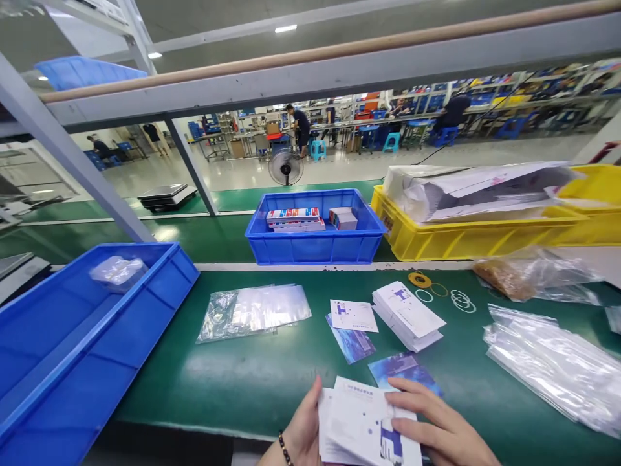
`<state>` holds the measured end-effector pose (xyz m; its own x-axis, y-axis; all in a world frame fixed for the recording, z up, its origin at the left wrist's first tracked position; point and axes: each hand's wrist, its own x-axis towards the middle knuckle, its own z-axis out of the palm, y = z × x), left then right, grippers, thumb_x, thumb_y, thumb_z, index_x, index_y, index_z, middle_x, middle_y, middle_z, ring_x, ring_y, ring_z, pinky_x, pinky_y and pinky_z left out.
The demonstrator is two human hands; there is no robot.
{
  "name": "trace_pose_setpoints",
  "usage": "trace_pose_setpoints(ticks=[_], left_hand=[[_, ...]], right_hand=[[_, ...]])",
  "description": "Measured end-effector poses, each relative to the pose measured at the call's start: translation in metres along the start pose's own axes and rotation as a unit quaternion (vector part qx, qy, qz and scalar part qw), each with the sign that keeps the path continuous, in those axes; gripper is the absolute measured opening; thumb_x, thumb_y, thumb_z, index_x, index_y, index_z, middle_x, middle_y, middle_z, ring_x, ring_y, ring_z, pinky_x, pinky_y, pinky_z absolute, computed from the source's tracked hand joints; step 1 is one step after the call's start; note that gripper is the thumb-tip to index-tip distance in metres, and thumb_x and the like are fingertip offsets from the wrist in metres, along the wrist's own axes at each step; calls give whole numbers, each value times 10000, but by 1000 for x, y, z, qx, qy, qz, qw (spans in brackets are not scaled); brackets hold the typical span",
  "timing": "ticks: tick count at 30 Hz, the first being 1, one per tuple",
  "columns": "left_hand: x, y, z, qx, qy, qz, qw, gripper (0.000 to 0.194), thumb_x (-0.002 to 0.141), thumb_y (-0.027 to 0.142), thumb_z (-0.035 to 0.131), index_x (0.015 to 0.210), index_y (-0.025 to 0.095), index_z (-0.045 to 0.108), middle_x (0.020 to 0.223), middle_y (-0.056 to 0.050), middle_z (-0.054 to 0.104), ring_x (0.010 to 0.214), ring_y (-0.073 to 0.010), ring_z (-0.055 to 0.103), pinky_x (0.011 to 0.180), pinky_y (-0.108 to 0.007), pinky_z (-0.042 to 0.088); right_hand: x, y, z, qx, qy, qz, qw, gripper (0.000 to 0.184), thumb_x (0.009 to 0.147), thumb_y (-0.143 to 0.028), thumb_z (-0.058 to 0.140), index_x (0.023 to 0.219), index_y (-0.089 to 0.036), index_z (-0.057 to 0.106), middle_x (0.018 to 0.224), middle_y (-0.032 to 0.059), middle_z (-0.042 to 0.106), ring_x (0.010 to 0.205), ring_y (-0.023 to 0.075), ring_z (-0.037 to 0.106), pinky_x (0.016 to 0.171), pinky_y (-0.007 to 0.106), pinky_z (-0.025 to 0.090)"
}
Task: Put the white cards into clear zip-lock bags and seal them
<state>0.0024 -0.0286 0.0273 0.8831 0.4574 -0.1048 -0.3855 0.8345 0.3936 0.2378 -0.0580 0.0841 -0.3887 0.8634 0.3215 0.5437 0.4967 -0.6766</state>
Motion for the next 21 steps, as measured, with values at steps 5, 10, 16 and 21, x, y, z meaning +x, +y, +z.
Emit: trace_pose_setpoints(ticks=[5, 10, 16, 21], left_hand=[[-5, 0, -7, 13, 21, -29, 999, 860, 689, 750, 310, 1238, 98, 429, 1171, -205, 555, 1054, -361, 508, 680, -379, 411], [-3, -13, -22, -6, 78, 14, 997, 528, 779, 399, 500, 1202, 85, 462, 1163, -184, 574, 965, -306, 578, 585, -312, 451], [-11, -6, -22, -106, 105, 50, 988, 515, 843, 453, 369, 1164, 76, 506, 1086, -180, 624, 907, -274, 622, 528, -291, 510], [-12, 6, -21, -141, 127, 93, 977, 495, 841, 451, 381, 1144, 85, 521, 1078, -180, 630, 954, -293, 604, 566, -322, 528]], right_hand=[[7, 24, 28, 78, -97, 34, 992, 356, 863, -371, 336, 902, -352, 689, 1170, 46, 613, 1041, 235, 587, 762, 332, 531], [14, 35, 22, 42, -104, 67, 991, 380, 878, -354, 299, 892, -299, 674, 1220, 56, 578, 1106, 223, 541, 814, 323, 510], [14, 71, 14, -182, -97, 124, 971, 470, 820, -463, 400, 1196, -223, 545, 1301, 106, 498, 1204, 271, 437, 1007, 498, 319], [-2, 68, 20, -241, -173, 94, 950, 781, 682, -593, 546, 1335, -198, 374, 1383, 132, 363, 1253, 345, 326, 992, 570, 293]])
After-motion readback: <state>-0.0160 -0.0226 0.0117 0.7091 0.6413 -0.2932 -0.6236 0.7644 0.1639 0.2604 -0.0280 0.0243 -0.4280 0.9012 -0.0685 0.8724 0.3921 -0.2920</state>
